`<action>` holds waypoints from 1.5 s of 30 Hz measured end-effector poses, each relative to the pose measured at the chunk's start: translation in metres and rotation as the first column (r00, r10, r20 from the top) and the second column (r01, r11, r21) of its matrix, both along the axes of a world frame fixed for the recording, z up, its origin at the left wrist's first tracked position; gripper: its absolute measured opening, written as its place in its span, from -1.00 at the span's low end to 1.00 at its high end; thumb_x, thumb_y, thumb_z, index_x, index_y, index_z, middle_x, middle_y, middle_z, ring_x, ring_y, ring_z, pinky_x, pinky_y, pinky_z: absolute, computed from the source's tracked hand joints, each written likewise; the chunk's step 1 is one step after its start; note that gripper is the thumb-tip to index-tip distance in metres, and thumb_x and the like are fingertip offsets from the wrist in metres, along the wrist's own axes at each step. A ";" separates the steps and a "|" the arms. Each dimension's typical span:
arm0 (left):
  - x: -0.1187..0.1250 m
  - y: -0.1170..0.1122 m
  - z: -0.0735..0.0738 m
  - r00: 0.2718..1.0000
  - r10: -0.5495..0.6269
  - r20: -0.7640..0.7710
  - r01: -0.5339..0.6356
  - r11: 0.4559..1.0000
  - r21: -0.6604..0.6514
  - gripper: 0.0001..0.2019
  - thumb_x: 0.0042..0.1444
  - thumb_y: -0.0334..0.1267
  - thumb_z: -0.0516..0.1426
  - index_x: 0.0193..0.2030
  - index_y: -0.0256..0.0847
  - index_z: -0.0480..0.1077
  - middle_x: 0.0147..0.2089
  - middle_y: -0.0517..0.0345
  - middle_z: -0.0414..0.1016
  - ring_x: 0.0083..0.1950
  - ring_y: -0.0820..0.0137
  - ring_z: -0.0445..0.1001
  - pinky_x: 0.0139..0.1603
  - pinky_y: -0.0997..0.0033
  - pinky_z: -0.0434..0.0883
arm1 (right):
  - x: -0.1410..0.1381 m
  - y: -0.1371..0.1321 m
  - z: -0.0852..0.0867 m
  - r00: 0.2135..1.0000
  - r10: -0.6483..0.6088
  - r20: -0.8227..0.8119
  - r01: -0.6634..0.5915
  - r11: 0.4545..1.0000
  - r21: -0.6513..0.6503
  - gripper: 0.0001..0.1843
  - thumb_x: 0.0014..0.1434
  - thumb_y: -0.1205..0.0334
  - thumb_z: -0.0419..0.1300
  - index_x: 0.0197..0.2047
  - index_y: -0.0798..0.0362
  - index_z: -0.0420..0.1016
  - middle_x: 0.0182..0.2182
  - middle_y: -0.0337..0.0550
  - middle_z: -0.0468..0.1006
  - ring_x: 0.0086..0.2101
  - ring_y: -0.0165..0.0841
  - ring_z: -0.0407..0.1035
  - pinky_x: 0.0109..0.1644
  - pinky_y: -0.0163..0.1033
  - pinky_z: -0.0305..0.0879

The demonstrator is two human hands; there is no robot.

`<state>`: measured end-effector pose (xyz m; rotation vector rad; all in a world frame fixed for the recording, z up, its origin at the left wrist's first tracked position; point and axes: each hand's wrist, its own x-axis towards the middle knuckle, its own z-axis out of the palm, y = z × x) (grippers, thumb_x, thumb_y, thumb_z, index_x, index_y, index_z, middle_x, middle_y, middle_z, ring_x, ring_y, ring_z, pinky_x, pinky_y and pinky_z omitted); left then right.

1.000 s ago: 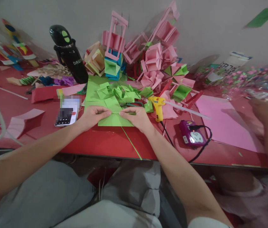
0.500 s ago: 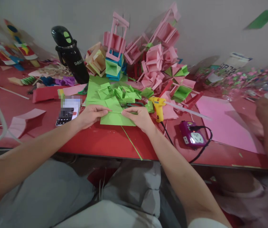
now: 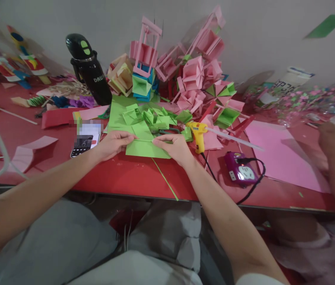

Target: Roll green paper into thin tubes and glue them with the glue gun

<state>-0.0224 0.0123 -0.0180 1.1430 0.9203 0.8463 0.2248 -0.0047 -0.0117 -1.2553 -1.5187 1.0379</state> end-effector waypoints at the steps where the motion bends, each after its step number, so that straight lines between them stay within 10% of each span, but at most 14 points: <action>1: 0.000 0.000 0.000 1.000 0.004 -0.015 -0.004 1.000 0.016 -0.57 -0.11 0.03 0.41 -0.21 -0.26 0.61 -0.27 0.02 0.60 -0.18 0.30 0.56 -0.12 0.30 0.51 | 0.000 0.000 0.000 1.000 0.000 0.002 0.000 1.000 0.001 -0.68 -0.08 -0.07 0.46 -0.34 -0.03 0.72 -0.32 -0.14 0.70 -0.22 -0.21 0.56 -0.02 -0.09 0.45; 10: 0.004 -0.009 0.010 0.930 0.139 -0.340 0.006 0.920 0.392 -0.59 0.08 0.12 0.26 -0.23 -0.25 0.58 -0.21 0.06 0.63 -0.17 0.29 0.54 -0.09 0.33 0.44 | 0.000 0.000 0.001 0.999 -0.014 0.035 0.013 1.000 0.028 -0.70 -0.05 -0.06 0.45 -0.34 -0.02 0.72 -0.31 -0.14 0.70 -0.19 -0.20 0.55 0.03 -0.10 0.42; 45: 0.001 -0.006 0.007 0.955 0.118 -0.271 -0.034 0.955 0.295 -0.57 -0.03 0.12 0.34 -0.25 -0.26 0.61 -0.20 0.00 0.65 -0.19 0.28 0.55 -0.15 0.31 0.46 | 0.003 0.003 -0.003 1.000 -0.013 -0.025 0.011 0.999 -0.045 -0.63 -0.09 -0.11 0.45 -0.32 -0.01 0.72 -0.33 -0.15 0.70 -0.27 -0.24 0.55 -0.14 -0.15 0.44</action>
